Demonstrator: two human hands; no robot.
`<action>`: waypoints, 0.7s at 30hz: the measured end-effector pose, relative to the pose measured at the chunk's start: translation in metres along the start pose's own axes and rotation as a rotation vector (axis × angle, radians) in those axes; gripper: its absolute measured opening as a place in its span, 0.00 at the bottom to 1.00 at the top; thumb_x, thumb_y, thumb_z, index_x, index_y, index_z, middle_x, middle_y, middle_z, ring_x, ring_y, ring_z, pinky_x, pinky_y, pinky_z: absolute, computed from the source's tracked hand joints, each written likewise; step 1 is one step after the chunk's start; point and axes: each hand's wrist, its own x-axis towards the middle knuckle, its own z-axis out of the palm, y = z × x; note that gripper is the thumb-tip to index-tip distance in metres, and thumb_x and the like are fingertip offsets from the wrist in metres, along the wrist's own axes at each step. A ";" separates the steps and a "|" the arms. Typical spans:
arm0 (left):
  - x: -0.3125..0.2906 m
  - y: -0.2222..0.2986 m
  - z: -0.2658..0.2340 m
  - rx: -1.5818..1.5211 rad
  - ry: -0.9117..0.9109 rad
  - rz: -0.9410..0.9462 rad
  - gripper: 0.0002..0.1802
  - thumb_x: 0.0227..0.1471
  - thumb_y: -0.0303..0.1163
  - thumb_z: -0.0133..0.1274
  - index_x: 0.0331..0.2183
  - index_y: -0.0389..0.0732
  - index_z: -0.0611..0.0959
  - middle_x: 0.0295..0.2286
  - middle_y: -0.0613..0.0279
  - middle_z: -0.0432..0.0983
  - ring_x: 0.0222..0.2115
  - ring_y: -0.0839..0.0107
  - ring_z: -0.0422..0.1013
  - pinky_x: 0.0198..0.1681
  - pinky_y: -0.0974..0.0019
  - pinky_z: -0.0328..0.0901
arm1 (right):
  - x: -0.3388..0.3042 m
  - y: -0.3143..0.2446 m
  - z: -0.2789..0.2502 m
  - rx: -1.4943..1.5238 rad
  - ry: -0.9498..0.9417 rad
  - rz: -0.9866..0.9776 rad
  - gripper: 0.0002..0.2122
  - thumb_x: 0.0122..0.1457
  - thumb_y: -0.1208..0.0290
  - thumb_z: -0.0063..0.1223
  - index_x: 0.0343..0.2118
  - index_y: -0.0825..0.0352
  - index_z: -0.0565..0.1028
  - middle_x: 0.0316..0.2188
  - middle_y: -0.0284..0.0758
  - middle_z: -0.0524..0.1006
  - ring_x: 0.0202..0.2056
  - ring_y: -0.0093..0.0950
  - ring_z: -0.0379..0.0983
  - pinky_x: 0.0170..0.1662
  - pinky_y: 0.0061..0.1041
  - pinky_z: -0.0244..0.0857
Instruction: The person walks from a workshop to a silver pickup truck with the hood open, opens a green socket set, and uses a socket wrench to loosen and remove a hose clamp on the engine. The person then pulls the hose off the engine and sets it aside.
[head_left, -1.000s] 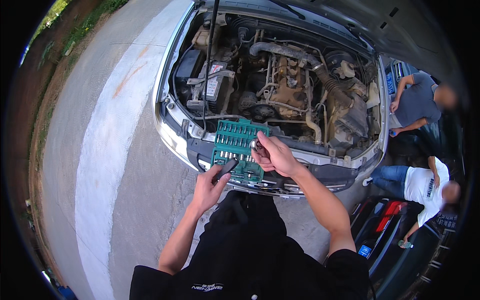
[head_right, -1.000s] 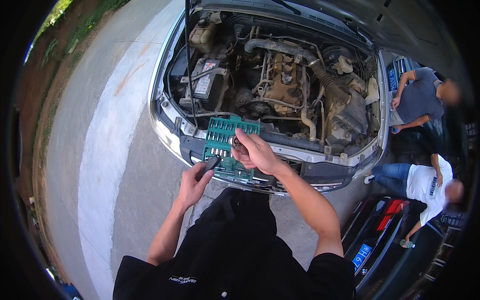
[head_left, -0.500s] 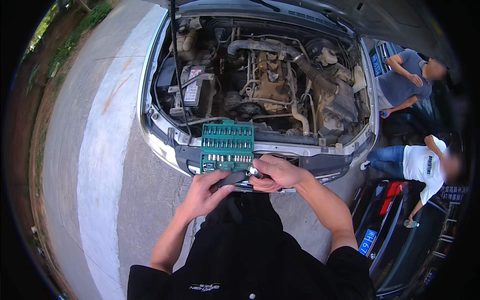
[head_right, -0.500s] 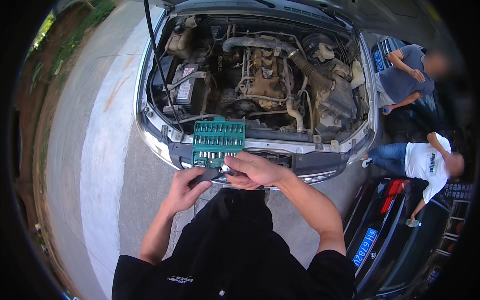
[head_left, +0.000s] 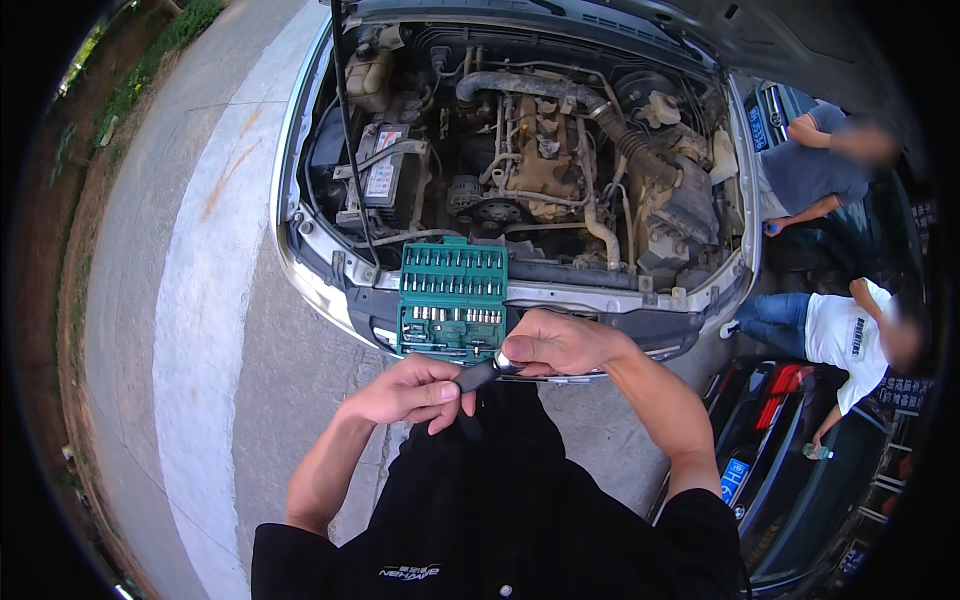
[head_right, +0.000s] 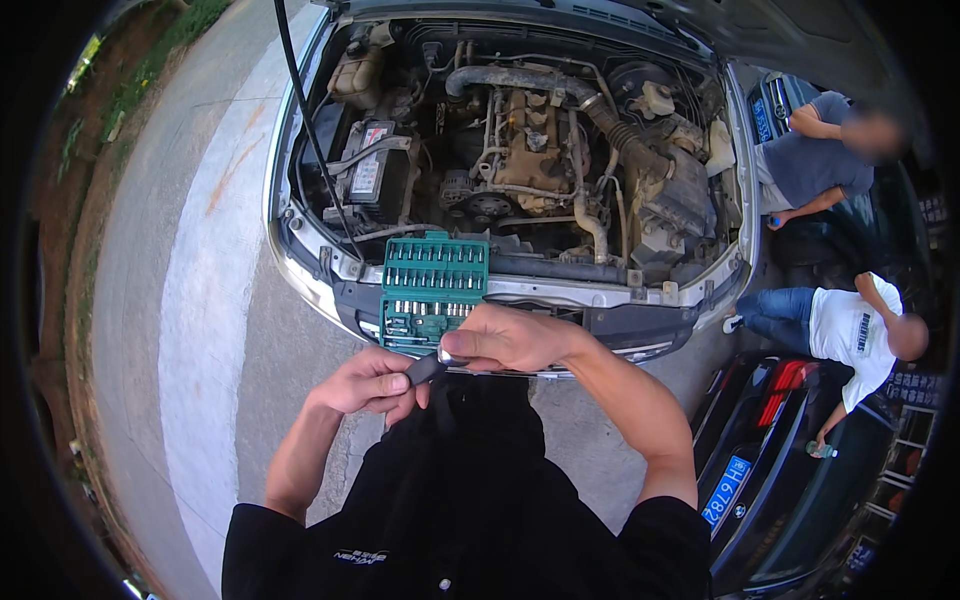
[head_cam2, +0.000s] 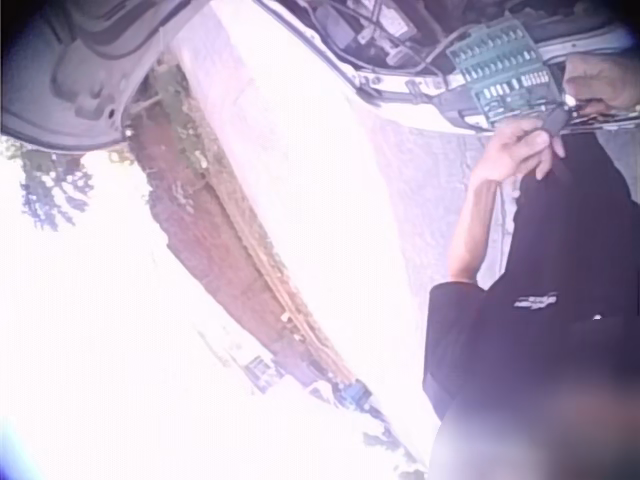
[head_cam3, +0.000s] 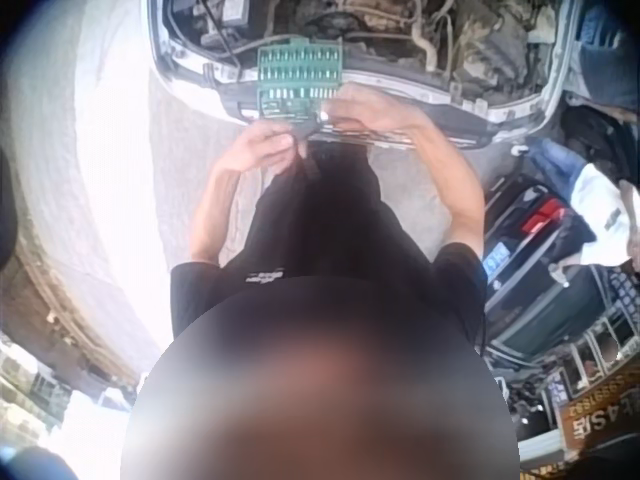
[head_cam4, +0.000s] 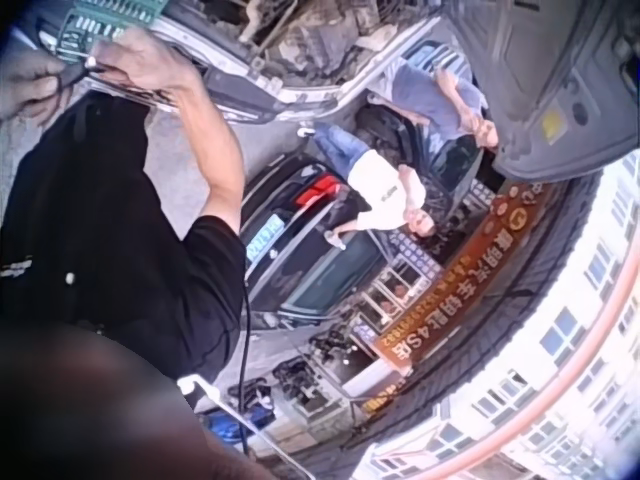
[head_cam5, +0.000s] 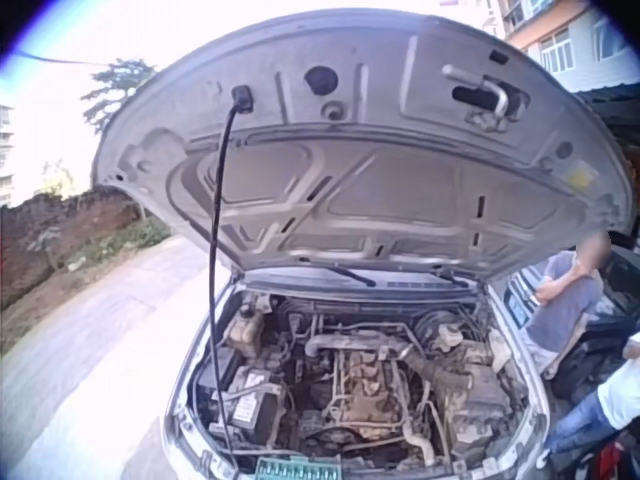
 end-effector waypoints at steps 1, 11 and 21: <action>0.002 -0.002 -0.002 -0.101 -0.021 -0.024 0.27 0.75 0.50 0.50 0.42 0.31 0.83 0.17 0.64 0.74 0.13 0.84 0.57 0.16 0.75 0.49 | 0.000 0.001 -0.002 0.026 -0.003 0.026 0.34 0.77 0.38 0.41 0.19 0.62 0.65 0.15 0.22 0.61 0.18 0.17 0.53 0.22 0.24 0.48; 0.017 -0.010 -0.001 0.056 0.116 0.000 0.23 0.76 0.47 0.49 0.39 0.36 0.82 0.18 0.69 0.70 0.15 0.85 0.59 0.17 0.75 0.50 | -0.003 0.030 -0.007 0.257 -0.033 0.084 0.33 0.79 0.40 0.38 0.18 0.60 0.60 0.15 0.22 0.57 0.17 0.16 0.52 0.21 0.21 0.46; 0.045 -0.008 -0.028 -0.135 -0.120 -0.213 0.35 0.75 0.59 0.44 0.33 0.34 0.80 0.13 0.75 0.62 0.11 0.85 0.53 0.14 0.75 0.44 | -0.027 0.047 -0.016 0.731 -0.221 0.062 0.30 0.80 0.49 0.43 0.44 0.81 0.78 0.20 0.25 0.60 0.20 0.18 0.59 0.25 0.24 0.60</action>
